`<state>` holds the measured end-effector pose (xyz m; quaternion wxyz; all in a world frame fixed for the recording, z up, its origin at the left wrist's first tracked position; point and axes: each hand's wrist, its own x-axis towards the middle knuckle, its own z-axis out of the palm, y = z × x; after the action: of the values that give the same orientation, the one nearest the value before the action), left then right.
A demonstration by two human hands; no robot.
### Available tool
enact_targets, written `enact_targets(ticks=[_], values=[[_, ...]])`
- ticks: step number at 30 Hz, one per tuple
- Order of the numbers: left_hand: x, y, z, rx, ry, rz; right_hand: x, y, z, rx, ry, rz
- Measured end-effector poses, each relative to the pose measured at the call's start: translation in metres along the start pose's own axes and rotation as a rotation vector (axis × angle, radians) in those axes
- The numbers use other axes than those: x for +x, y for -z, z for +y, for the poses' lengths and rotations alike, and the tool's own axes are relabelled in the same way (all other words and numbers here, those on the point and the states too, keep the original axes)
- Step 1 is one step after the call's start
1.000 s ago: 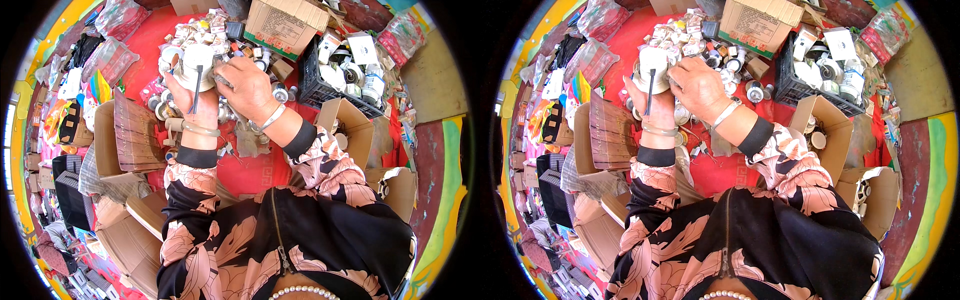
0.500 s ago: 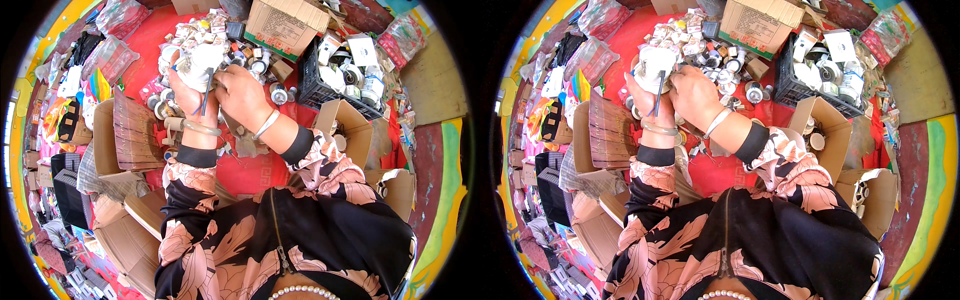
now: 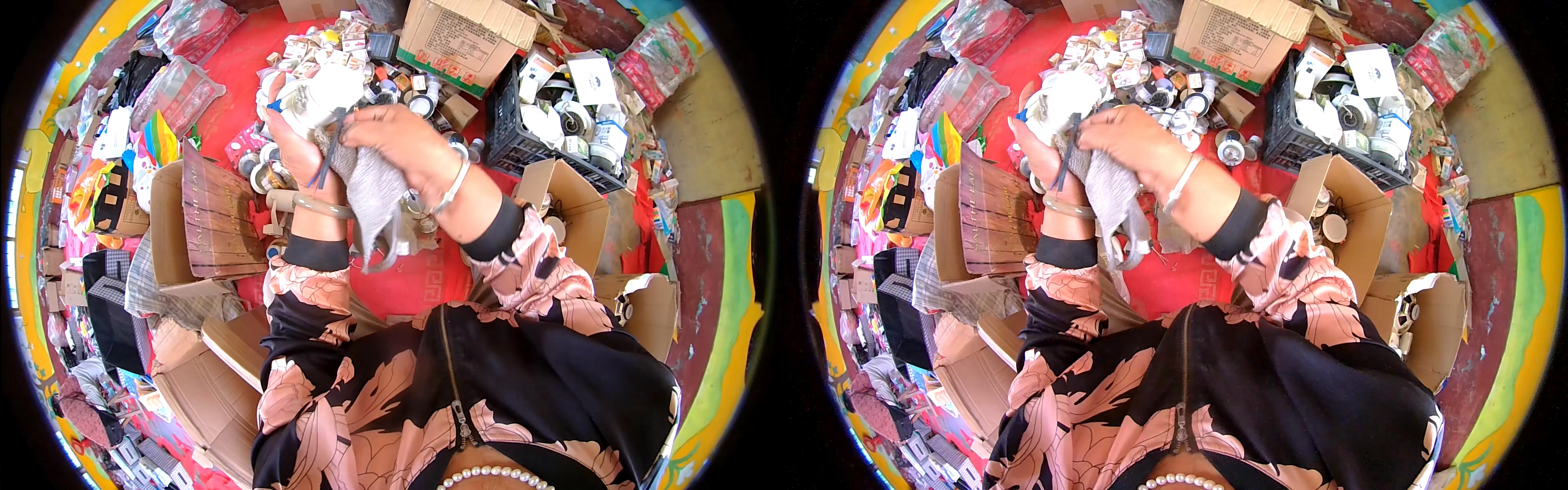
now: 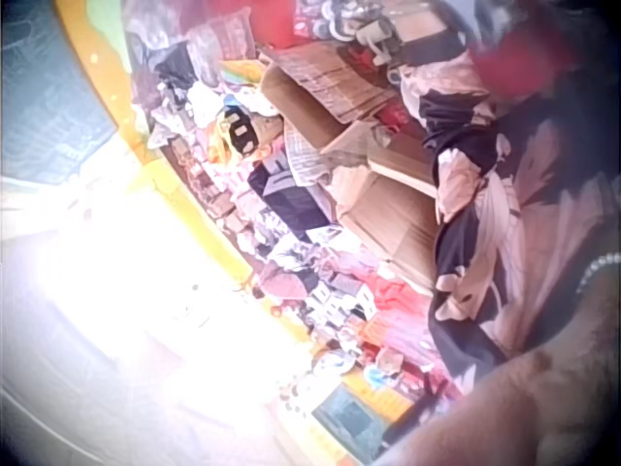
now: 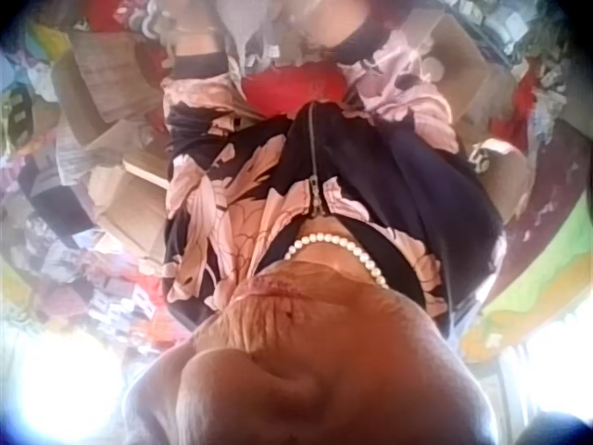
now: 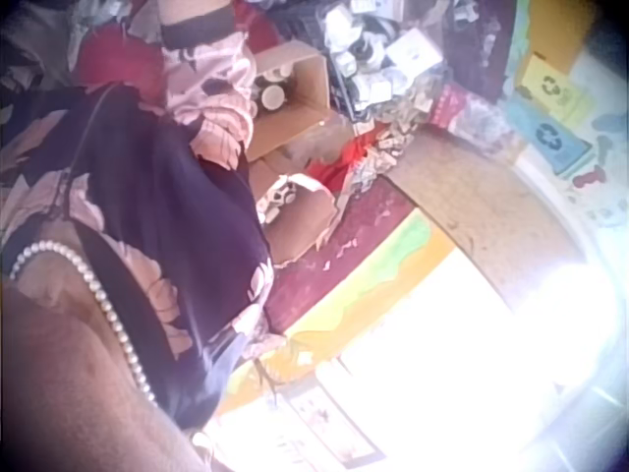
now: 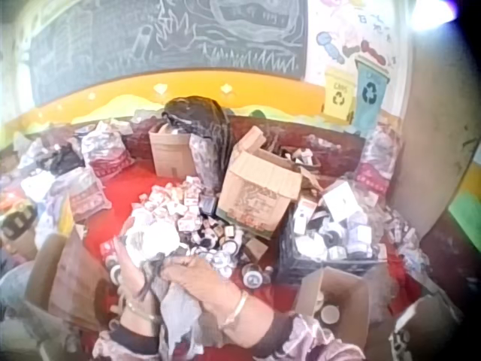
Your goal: The person wipes various lighting components with a cloth by hand and places them into a cardboard box.
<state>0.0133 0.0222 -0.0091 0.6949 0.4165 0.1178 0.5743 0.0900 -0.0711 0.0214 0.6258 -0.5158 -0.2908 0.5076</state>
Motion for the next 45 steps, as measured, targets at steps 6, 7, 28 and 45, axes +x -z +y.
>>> enact_targets(ticks=[6, 7, 28, 45], values=[[0.008, 0.014, 0.009, -0.688, 0.370, 0.012, 0.003, 0.062, -0.034, -0.181, 0.254, -0.249], [0.008, 0.014, 0.010, -0.680, 0.377, 0.023, 0.016, 0.071, -0.033, -0.917, 0.282, -0.214], [0.003, 0.002, 0.004, -0.388, 0.266, 0.105, 0.000, -0.002, 0.022, -1.530, 0.862, 0.266], [0.002, 0.012, 0.003, -0.514, 0.229, -0.048, 0.003, 0.017, -0.008, -0.662, 0.445, 0.153]])
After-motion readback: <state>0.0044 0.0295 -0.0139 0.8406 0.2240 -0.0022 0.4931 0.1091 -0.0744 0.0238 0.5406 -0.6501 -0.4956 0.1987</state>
